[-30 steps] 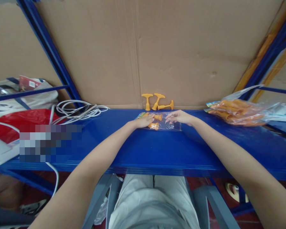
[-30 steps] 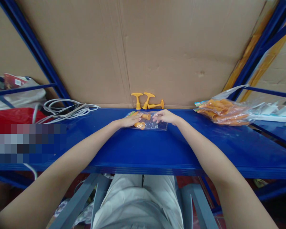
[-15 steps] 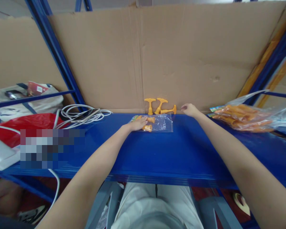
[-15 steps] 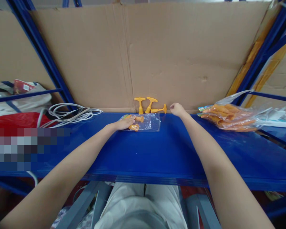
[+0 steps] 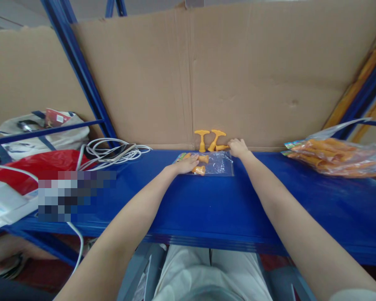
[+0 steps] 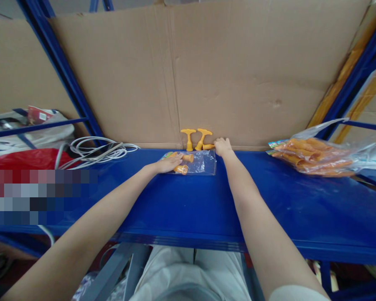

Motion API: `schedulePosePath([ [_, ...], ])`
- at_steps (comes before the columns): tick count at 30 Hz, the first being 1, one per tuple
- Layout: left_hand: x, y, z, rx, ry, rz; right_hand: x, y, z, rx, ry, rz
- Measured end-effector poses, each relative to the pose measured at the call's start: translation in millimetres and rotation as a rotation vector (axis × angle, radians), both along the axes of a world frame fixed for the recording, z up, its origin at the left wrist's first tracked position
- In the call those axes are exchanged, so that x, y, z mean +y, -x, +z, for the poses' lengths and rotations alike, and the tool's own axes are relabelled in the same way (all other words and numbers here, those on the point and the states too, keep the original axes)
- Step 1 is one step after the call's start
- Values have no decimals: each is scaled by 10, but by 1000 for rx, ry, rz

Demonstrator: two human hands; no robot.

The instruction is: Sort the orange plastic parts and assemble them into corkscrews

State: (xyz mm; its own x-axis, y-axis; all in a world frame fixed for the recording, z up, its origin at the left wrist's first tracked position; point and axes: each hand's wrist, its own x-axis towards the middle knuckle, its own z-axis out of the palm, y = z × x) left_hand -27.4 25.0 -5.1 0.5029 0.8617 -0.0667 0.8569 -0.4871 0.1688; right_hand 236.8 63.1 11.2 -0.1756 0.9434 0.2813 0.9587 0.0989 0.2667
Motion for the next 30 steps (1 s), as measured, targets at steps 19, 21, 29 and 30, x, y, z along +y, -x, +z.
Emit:
schedulePosePath([
  [19,54,-2,-33,-48,-12,-8,-147,-390,-34,-70,50,19],
  [21,46,-9,-32,-45,-19,-7,-252,-449,-21,-100,95,-19],
  [29,19,-4,-10,-42,-11,10,-635,-557,-117,42,198,-88],
  [30,22,-1,-12,-38,-14,2,-656,-579,-120,78,199,-85],
])
